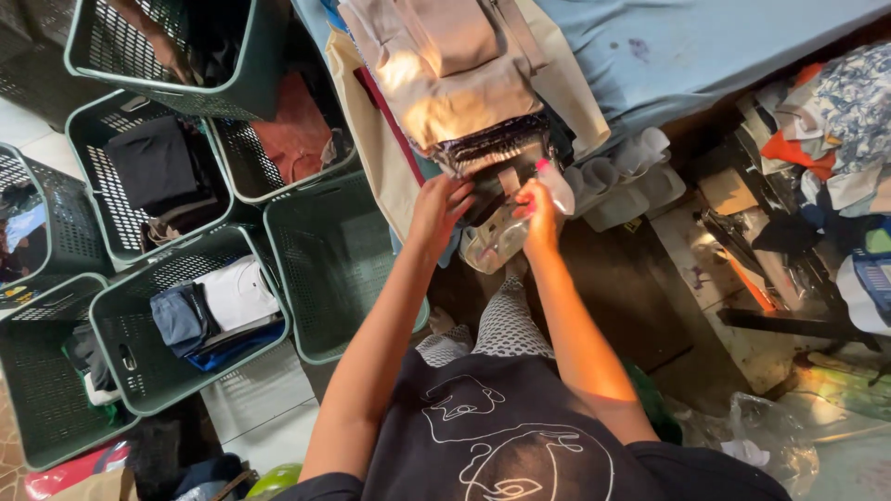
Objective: The person folds a stack of folded garments and places them into a clear plastic bag. They then seal the bag and move it to a nearby table with a scale and tape dispenser.
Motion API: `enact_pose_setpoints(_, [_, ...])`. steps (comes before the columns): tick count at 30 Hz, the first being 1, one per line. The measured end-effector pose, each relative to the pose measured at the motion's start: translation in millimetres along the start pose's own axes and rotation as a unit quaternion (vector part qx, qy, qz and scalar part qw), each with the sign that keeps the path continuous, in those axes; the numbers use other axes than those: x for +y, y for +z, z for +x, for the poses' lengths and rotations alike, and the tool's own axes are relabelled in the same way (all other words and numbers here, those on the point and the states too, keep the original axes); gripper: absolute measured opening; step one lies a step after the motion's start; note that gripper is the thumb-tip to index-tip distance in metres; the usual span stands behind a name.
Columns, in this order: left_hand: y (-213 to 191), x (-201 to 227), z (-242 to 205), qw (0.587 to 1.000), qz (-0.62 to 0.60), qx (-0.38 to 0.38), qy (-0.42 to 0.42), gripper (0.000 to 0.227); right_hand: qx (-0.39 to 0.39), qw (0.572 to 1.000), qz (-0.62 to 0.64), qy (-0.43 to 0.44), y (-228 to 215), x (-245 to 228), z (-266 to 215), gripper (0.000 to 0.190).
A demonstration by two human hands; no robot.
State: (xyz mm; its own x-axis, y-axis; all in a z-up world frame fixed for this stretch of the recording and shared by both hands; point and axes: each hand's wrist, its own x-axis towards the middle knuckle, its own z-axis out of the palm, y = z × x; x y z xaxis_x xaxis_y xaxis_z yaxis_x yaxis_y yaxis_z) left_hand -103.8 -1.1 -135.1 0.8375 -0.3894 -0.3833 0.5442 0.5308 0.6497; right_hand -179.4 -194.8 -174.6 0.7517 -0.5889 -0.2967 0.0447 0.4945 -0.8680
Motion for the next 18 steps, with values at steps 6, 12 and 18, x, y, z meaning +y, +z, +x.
enact_pose_setpoints(6, [-23.1,-47.2,-20.4,0.975,0.019,0.170,-0.145,0.066,0.079,0.996,0.023,-0.013,-27.5,-5.3,-29.1,0.022])
enact_pose_setpoints(12, [-15.9,-104.2,24.2,0.968,-0.128,0.079,-0.201,0.073,0.108,0.993,0.013,0.037,-37.4,-7.2,-59.6,0.054])
enact_pose_setpoints(18, [11.6,-85.3,52.3,0.958,-0.248,0.051,-0.135,0.048,0.052,0.995,0.035,-0.074,-56.8,20.6,-65.4,0.048])
